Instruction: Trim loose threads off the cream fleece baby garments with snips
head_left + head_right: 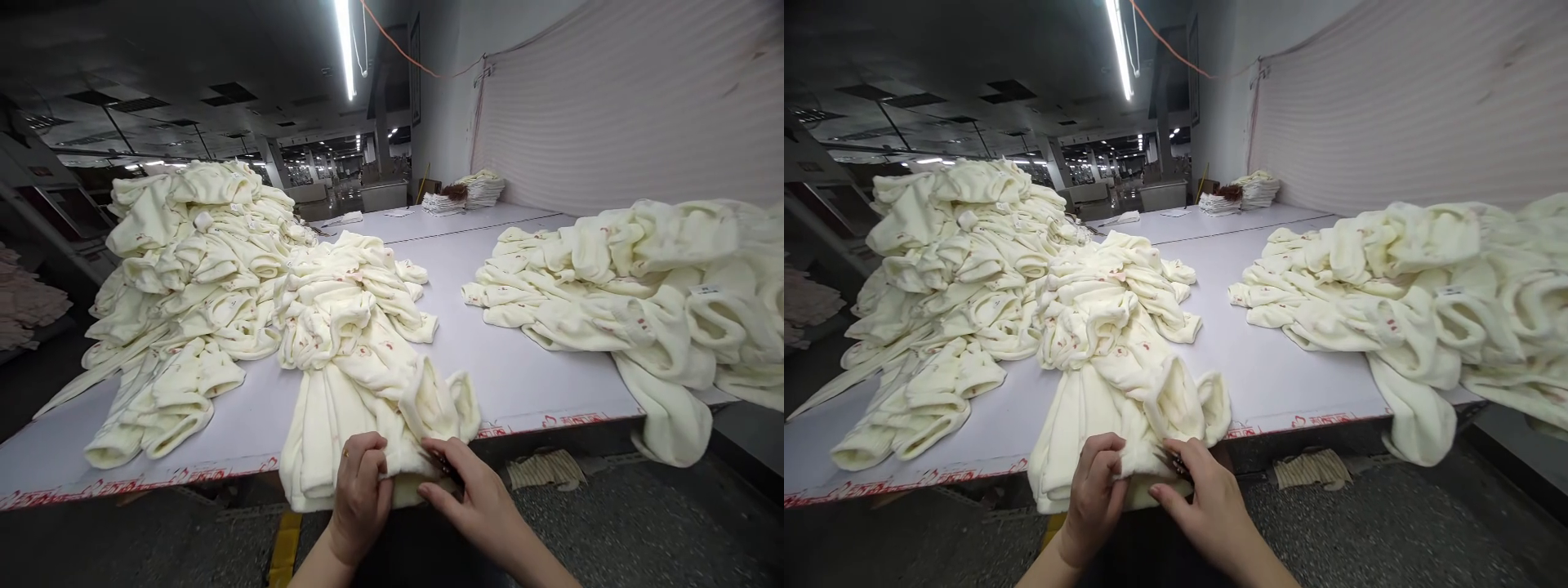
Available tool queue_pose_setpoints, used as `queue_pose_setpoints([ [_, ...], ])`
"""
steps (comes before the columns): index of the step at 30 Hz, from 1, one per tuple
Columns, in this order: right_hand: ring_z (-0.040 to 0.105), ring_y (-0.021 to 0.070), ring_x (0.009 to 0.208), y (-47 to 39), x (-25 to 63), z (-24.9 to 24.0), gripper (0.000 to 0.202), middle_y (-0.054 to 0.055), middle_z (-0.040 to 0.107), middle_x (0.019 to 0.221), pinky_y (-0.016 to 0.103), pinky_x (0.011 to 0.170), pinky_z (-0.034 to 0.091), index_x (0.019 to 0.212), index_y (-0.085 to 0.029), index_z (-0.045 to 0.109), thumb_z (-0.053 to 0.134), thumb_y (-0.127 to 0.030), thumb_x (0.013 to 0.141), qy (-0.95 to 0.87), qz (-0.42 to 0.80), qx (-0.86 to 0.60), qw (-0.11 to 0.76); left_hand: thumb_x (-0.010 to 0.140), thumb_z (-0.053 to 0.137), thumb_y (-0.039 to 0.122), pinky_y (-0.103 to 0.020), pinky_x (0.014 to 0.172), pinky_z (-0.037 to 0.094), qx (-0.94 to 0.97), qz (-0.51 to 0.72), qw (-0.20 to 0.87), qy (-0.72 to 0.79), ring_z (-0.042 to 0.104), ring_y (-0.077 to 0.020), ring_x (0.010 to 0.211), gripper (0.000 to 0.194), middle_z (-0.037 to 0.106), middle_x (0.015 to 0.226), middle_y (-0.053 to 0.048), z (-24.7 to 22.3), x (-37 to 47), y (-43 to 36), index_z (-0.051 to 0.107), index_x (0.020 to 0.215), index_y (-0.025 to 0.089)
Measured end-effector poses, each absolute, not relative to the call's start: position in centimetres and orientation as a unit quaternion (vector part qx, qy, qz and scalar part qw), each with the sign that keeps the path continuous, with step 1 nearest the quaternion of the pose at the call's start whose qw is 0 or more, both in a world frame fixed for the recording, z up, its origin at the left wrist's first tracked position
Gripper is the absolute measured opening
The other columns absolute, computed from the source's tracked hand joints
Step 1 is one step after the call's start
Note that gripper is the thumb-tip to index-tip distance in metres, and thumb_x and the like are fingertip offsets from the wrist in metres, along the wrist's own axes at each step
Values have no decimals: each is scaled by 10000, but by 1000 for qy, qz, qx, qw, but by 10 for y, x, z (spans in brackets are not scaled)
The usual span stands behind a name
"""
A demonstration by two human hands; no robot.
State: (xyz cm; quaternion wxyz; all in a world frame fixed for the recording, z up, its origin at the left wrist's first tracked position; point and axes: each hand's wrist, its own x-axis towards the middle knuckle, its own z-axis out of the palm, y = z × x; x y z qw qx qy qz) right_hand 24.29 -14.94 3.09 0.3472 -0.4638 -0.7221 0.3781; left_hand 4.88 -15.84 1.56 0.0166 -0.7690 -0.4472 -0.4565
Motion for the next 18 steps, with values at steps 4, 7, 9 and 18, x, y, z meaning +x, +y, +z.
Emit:
queue_pose_setpoints([
  [4,600,206,957,-146,245,32,243,56,647,1016,321,841,474,1067,-218,626,519,-323,875,-718,400,-455,343,742,402,-44,-305,728,457,-764,-469,-17,-443,493,-166,852,246,474,903,-45,15,44,-158,376,781,198],
  [7,610,193,891,-143,243,38,243,50,646,952,303,806,479,1073,-223,642,533,-300,869,-729,401,-432,348,747,405,-30,-293,720,455,-762,-473,-37,-441,499,-160,845,237,481,901,-41,15,44,-159,372,784,201],
  [9,611,184,882,-143,241,41,243,45,646,935,284,790,480,1075,-233,650,537,-295,870,-734,412,-406,355,764,417,-11,-282,709,454,-758,-479,-58,-440,505,-155,835,221,487,898,-36,15,45,-159,372,789,204],
  [18,593,188,850,-142,227,33,255,40,644,943,267,735,467,1020,-221,637,639,-325,787,-668,436,-440,412,799,451,50,-269,691,441,-721,-508,-111,-457,513,-150,818,188,489,888,-24,15,46,-161,363,784,215],
])
